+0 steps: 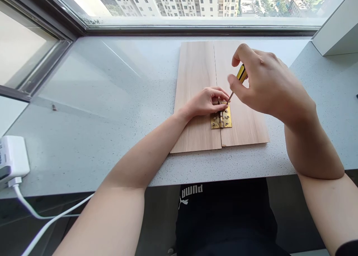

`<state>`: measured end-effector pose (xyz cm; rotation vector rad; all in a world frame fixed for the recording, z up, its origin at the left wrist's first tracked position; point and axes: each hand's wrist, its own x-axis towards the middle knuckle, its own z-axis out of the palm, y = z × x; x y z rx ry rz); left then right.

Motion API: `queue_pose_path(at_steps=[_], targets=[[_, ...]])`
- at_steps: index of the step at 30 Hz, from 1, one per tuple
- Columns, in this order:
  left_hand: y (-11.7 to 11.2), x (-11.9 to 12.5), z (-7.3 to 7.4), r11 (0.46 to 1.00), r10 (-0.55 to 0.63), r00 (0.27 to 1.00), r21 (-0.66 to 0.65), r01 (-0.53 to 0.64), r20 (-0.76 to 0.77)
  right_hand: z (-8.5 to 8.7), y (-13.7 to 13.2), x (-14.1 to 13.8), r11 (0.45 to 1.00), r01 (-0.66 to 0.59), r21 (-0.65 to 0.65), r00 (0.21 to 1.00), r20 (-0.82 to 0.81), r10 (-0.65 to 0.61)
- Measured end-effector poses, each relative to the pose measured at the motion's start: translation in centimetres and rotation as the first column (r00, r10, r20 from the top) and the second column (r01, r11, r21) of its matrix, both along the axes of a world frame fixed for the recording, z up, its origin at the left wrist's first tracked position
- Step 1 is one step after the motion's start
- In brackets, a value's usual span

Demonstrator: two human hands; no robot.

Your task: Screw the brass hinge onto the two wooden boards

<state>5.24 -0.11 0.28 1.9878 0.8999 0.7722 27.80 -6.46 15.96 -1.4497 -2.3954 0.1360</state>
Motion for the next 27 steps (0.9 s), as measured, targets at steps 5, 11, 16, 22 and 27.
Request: queue_pose_path(at_steps=[5,11,16,22,27], targets=[[0.1,-0.1,-0.2,1.000,-0.014,0.999,0.011,0.014,0.037,0.1,0.1,-0.2,0.999,0.049,-0.023,0.999,0.020,-0.048],[-0.1,0.1,0.2,1.000,-0.012,1.000,0.015,0.012,0.016,0.1,-0.5,0.1,0.995,-0.097,-0.027,0.995,-0.008,0.097],[0.0,0.1,0.1,1.000,0.001,1.000,0.000,-0.001,0.016,0.3,-0.3,-0.2,0.997,0.083,-0.011,0.994,0.068,-0.082],[-0.3,0.1,0.4,1.000,-0.002,1.000,0.013,0.002,0.015,0.4,-0.6,0.3,0.990,-0.120,-0.081,0.993,0.000,0.120],[0.0,0.0,0.0,1.000,-0.011,1.000,0.007,0.011,0.027,0.7,-0.7,-0.6,0.992,0.101,-0.075,0.993,0.073,-0.096]])
